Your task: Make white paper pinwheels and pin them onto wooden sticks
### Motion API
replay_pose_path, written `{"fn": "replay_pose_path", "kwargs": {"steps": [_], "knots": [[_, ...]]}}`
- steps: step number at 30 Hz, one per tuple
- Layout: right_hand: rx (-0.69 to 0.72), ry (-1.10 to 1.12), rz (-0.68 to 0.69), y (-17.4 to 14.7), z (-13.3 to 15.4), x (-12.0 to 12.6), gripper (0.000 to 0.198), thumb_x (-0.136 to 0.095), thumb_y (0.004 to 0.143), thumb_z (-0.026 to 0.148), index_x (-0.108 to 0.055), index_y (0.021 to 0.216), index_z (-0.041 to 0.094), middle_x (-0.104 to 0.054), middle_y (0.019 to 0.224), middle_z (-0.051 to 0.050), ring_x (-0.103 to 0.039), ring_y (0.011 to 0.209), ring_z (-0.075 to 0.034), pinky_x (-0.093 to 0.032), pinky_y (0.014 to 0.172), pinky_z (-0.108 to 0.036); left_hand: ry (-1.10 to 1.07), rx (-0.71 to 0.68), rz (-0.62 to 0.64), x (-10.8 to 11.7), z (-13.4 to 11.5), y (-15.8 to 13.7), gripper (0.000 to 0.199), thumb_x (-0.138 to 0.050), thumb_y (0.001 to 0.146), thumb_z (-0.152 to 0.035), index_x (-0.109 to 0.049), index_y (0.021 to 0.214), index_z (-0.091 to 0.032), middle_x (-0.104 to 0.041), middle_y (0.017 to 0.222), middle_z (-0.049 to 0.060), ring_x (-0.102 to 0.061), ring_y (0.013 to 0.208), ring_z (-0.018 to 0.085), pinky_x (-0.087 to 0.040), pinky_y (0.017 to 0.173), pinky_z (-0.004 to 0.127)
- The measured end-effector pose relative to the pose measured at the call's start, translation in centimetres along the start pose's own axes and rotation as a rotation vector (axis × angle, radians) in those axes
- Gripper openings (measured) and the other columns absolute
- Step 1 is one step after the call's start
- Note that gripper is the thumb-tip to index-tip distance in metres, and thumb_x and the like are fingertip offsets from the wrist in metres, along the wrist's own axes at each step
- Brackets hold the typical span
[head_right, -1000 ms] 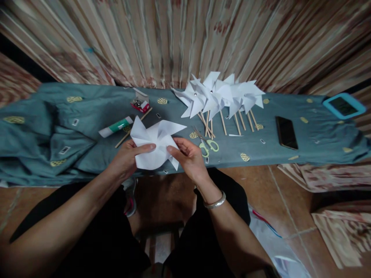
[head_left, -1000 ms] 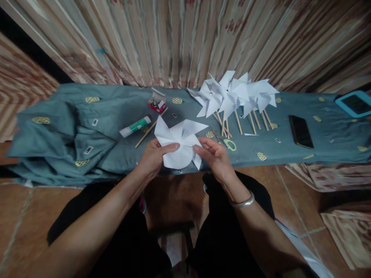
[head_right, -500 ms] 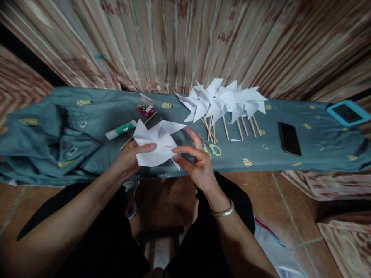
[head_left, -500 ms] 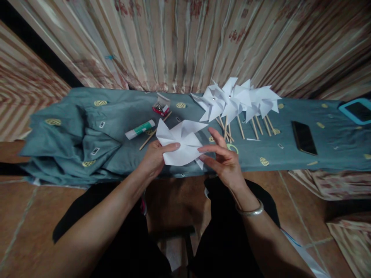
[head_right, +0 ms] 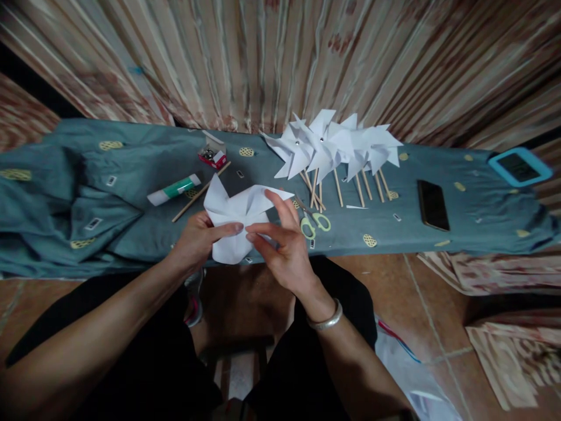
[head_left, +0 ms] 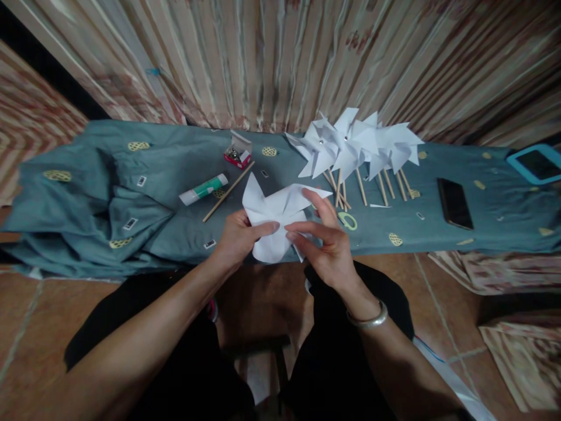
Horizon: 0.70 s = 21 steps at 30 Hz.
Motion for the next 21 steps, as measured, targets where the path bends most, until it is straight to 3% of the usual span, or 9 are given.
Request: {"fn": "replay_pose_path", "kwargs": {"steps": [7, 17, 21], "knots": [[0.070, -0.102, -0.020, -0.03, 0.42, -0.58, 0.021, -0.054, 0.091, 0.028, -0.072, 0.101, 0.032, -0.039, 0.150, 0.004, -0.032, 0.141, -0.027, -0.026, 0.116, -0.053, 0.044, -0.061, -0.005, -0.12, 0.02, 0.05, 0.036, -0.086, 0.046, -0.030, -0.071, 0.075, -0.014, -0.072, 0.072, 0.002, -0.062, 0.061, 0.016, -0.050, 0.061, 0.027], [0.023, -0.091, -0.076, 0.06, -0.06, -0.82, 0.013, -0.060, 0.088, 0.031, -0.072, 0.089, 0.029, -0.041, 0.149, 0.003, -0.027, 0.143, -0.028, -0.019, 0.118, -0.054, 0.059, -0.048, 0.021, -0.25, 0.06, -0.30, 0.035, -0.086, 0.048, -0.029, -0.070, 0.074, -0.014, -0.072, 0.072, 0.002, -0.063, 0.062, 0.016, -0.050, 0.061, 0.027], [0.028, -0.121, -0.085, 0.10, 0.07, -0.81, 0.011, -0.061, 0.088, 0.030, -0.072, 0.087, 0.028, -0.042, 0.148, 0.003, -0.029, 0.143, -0.027, -0.022, 0.118, -0.054, 0.058, -0.037, 0.021, -0.25, 0.02, -0.41, 0.035, -0.086, 0.048, -0.029, -0.071, 0.075, -0.013, -0.072, 0.073, 0.002, -0.063, 0.061, 0.016, -0.050, 0.061, 0.027]]}}
Point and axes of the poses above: each hand's wrist, its own y-axis towards the middle knuckle, its own x-axis out of the back of the hand, z = x × y, the point moved 4 cm from there along y, towards the middle knuckle
